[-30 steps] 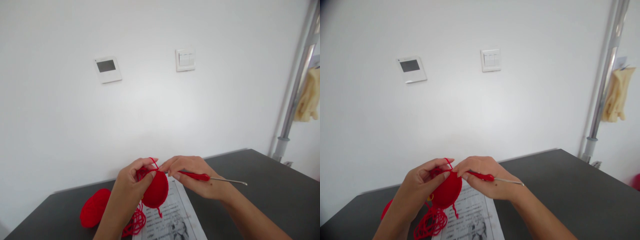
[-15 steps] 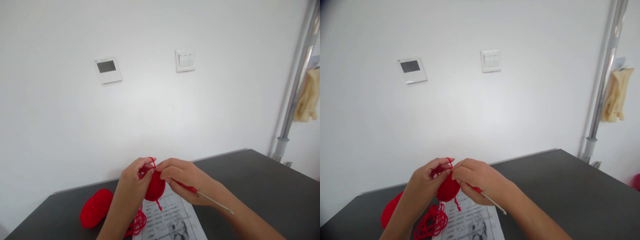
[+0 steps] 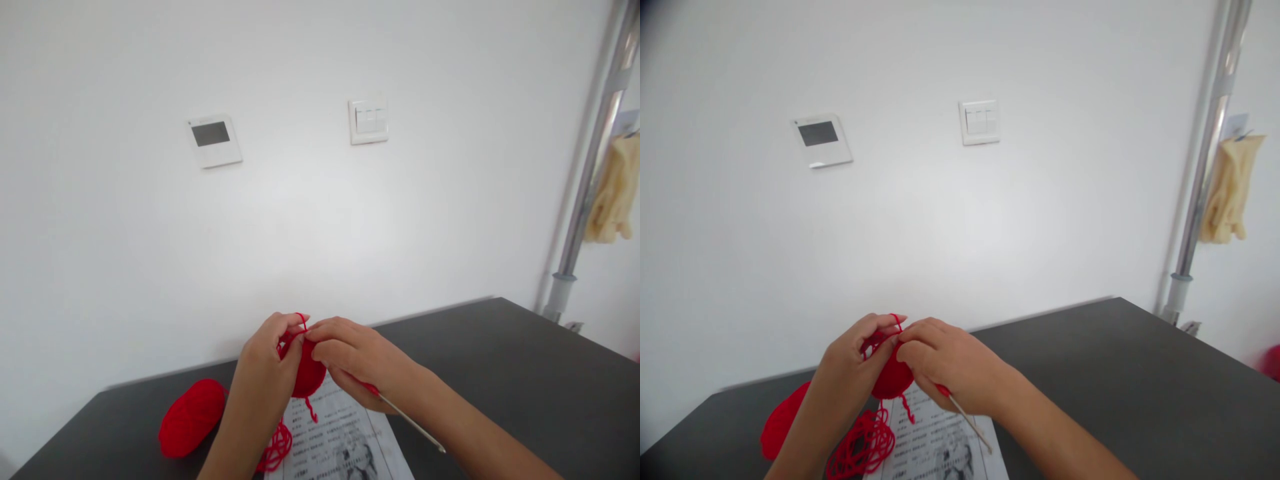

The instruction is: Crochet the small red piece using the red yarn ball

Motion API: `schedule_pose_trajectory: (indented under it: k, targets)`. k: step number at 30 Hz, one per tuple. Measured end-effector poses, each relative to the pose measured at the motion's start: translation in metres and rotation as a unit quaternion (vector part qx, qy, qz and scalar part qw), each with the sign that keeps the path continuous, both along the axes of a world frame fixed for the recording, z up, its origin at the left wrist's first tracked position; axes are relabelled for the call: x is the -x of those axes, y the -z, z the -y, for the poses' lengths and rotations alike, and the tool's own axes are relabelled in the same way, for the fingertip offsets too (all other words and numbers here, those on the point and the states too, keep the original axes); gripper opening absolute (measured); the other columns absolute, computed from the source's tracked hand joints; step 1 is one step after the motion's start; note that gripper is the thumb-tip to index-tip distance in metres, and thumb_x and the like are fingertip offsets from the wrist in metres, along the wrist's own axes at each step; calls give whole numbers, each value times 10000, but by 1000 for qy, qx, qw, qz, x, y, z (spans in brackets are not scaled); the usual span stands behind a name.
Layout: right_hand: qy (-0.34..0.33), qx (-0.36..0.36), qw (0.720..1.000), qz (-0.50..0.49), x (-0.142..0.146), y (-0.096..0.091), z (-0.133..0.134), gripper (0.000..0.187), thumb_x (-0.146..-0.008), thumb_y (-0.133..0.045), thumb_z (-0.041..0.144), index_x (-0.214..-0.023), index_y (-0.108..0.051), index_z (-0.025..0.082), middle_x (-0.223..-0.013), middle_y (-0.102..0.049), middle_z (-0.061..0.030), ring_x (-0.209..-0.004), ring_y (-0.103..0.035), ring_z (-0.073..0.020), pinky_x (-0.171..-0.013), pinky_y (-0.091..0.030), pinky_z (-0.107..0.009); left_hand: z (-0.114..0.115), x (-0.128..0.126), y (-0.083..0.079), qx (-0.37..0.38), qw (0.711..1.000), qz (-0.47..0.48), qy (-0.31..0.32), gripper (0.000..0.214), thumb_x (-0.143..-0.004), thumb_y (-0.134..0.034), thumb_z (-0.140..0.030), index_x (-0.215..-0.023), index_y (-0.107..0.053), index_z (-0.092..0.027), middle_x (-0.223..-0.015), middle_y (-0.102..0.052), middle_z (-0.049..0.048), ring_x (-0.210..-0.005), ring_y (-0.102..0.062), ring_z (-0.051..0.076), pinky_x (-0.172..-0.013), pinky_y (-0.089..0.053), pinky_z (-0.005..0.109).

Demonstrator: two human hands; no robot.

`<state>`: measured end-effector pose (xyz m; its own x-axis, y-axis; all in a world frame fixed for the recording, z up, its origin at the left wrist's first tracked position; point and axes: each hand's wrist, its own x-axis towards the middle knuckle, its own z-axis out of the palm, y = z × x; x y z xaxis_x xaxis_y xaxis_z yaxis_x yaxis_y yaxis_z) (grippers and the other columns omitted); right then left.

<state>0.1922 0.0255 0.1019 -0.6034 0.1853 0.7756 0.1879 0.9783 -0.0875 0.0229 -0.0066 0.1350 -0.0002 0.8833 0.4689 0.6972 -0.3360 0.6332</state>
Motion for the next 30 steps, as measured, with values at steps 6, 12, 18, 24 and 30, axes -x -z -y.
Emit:
schedule_pose_trajectory:
  k: [6, 12, 18, 24, 30]
  targets:
    - [24, 13, 999, 19, 2, 1, 1, 246, -851, -426, 60, -1039, -545, 166, -1123, -607, -120, -1096, -541, -203, -922, -490, -344, 0, -4, 2, -20, 999, -23, -11, 193, -833, -454, -216, -908, -632, -209, -922, -673, 42, -886, -623, 204, -803, -465, 353]
    - [39, -22, 999, 9, 6, 4, 2, 212, -867, -441, 71, -1034, -549, 146, -1143, -594, -135, -1126, -520, -220, -937, -483, -356, -1, -3, 2, -29, 1000, -3, -4, 174, -846, -460, -223, -907, -622, -210, -928, -658, 35, -886, -608, 193, -813, -447, 344]
    - [-12, 38, 993, -109, 8, 10, 0, 230, -881, -452, 70, -1061, -529, 192, -1112, -607, -97, -1036, -576, -154, -889, -504, -279, -1, -1, 1, -14, 999, 31, 3, 177, -835, -478, -219, -936, -622, -215, -957, -663, 33, -898, -609, 192, -811, -448, 336]
    - [41, -45, 997, -38, 9, 9, 1, 217, -889, -435, 83, -1055, -549, 165, -1113, -596, -127, -1110, -523, -209, -933, -485, -337, 2, -6, 2, -43, 999, -24, -13, 173, -855, -433, -189, -809, -597, -222, -857, -640, 17, -821, -606, 183, -745, -450, 314]
    - [45, -37, 997, -50, 11, 10, 1, 213, -895, -426, 94, -1053, -548, 167, -1111, -598, -125, -1082, -537, -203, -903, -499, -338, 4, -8, 3, -65, 996, -55, -20, 206, -863, -410, -179, -751, -576, -227, -811, -633, 8, -772, -604, 177, -694, -447, 292]
